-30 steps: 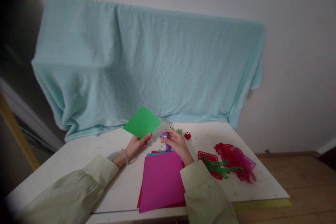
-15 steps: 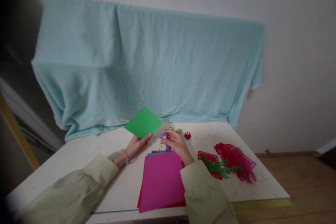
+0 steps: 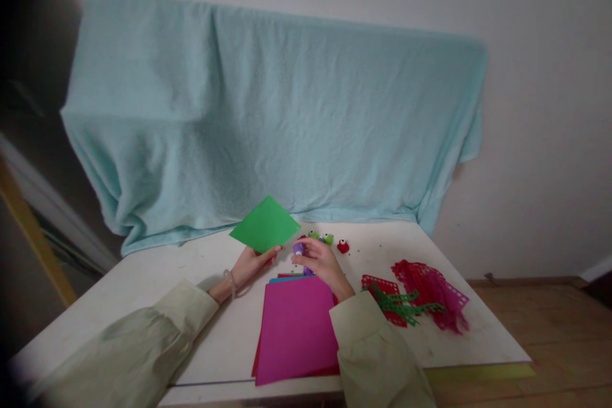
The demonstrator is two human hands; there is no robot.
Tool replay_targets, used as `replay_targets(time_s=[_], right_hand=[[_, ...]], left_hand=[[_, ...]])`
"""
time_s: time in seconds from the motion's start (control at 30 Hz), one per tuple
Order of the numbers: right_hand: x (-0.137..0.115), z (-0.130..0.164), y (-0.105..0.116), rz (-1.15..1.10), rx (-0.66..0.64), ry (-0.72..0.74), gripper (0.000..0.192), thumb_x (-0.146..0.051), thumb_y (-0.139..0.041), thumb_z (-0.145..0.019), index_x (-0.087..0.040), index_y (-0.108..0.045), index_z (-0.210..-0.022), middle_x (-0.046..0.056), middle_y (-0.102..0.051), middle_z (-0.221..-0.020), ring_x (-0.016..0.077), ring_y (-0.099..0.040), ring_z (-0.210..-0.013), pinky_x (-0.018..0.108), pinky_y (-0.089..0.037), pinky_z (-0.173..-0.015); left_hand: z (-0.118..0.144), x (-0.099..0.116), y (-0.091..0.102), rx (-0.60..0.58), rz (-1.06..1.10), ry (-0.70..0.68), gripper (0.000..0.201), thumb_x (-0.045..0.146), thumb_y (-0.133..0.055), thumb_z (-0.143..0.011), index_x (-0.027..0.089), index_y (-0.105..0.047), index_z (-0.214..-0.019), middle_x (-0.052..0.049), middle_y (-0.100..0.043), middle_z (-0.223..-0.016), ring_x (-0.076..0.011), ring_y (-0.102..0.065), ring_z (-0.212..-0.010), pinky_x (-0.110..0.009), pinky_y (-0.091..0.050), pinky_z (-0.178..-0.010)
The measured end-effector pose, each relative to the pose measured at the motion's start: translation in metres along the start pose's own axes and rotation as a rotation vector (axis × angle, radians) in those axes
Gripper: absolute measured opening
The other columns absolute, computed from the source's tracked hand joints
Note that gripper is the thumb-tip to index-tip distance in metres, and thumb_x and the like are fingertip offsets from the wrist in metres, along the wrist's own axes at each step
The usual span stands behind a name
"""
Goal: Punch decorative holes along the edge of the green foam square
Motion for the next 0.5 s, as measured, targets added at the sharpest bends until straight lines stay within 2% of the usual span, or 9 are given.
replay_targets(time_s=[0.23,0.5], right_hand=[[0.005,-0.002,-0.005,-0.009,-0.074,0.002,0.043,-0.032,-0.077,-0.066,-0.021,-0.062,-0.104,0.002,-0.067,-0.089,0.0142,-0.064,-0.074,0.026,-0.051,-0.067],[0.004,-0.002,-0.005,-0.011,-0.066,0.001,0.043,-0.031,-0.077,-0.067,-0.021,-0.062,-0.105,0.004,-0.067,-0.096,0.0162,-0.065,-0.082,0.028,-0.051,-0.074]], left_hand=[[-0.002,-0.009,-0.004,-0.02,-0.025,-0.034,0.045,0.056,-0.059,-0.077,0.015,-0.053,-0.059,0.002,-0.046,-0.048,-0.0079,-0.034,-0.041,-0.021,-0.021,-0.042],[-0.003,-0.008,-0.003,-0.042,-0.049,-0.074,0.045,0.054,-0.057,-0.08,0.015,-0.052,-0.058,0.002,-0.045,-0.047,-0.0083,-0.035,-0.042,-0.022,-0.023,-0.043]])
Point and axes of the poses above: each hand's wrist, its own z-axis away from the middle knuckle, its own y-axis out of the back of the hand, x = y × z, the point moved 3 cm from there along -z, towards the middle knuckle
